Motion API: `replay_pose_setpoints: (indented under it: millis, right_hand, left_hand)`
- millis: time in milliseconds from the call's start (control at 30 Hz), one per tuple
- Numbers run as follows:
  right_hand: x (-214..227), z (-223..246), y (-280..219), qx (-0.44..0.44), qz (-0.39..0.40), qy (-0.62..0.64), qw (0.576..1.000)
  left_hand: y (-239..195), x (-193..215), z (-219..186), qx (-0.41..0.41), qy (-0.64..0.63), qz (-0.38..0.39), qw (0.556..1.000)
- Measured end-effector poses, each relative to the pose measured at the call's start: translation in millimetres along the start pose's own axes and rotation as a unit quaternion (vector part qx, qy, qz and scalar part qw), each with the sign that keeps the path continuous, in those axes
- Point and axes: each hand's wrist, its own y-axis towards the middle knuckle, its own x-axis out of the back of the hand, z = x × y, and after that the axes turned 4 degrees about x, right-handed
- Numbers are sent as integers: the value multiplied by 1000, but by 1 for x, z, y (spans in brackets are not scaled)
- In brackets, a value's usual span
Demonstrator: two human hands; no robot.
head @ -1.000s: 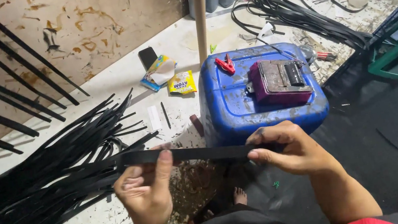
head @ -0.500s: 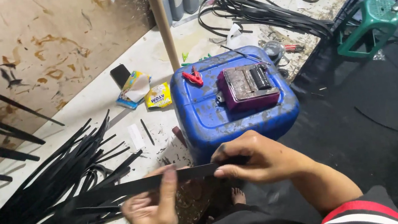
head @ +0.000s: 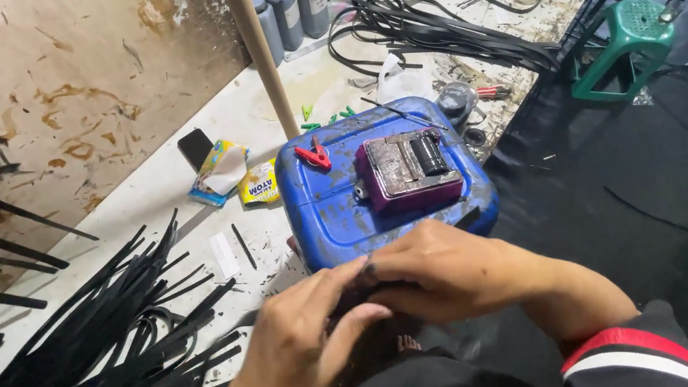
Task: Applying finish or adhesive to leather strips using a motorized applicator and hanging them on a rack to dry.
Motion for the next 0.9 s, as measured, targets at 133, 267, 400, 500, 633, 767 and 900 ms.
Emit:
replay_pose_setpoints:
  millis: [133,267,400,500,633,767,900]
  right_hand:
    - [42,-19,-22,-59,7,-42,997]
    - [58,-37,-19,-88,-27,-59,994]
    - [71,-46,-5,-54,-28,-86,994]
    - [90,-64,-14,-34,-15,-116,993]
    - [96,-84,-21,-65,6,-138,988]
    - [98,-101,-28,-69,-21,-131,989]
    - [95,-115,-38,-83,-61,-128,986]
  left_hand:
    - [5,46,9,-26,74,-32,996]
    - [37,46,10,45,94,3,995]
    - [81,24,13,0,93,41,995]
    - [100,18,20,10,150,66,986]
    - [134,-2,24,15,282,115,952]
    - [160,-27,36,-71,324,92,939]
    - [181,-49,43,-126,377,81,914]
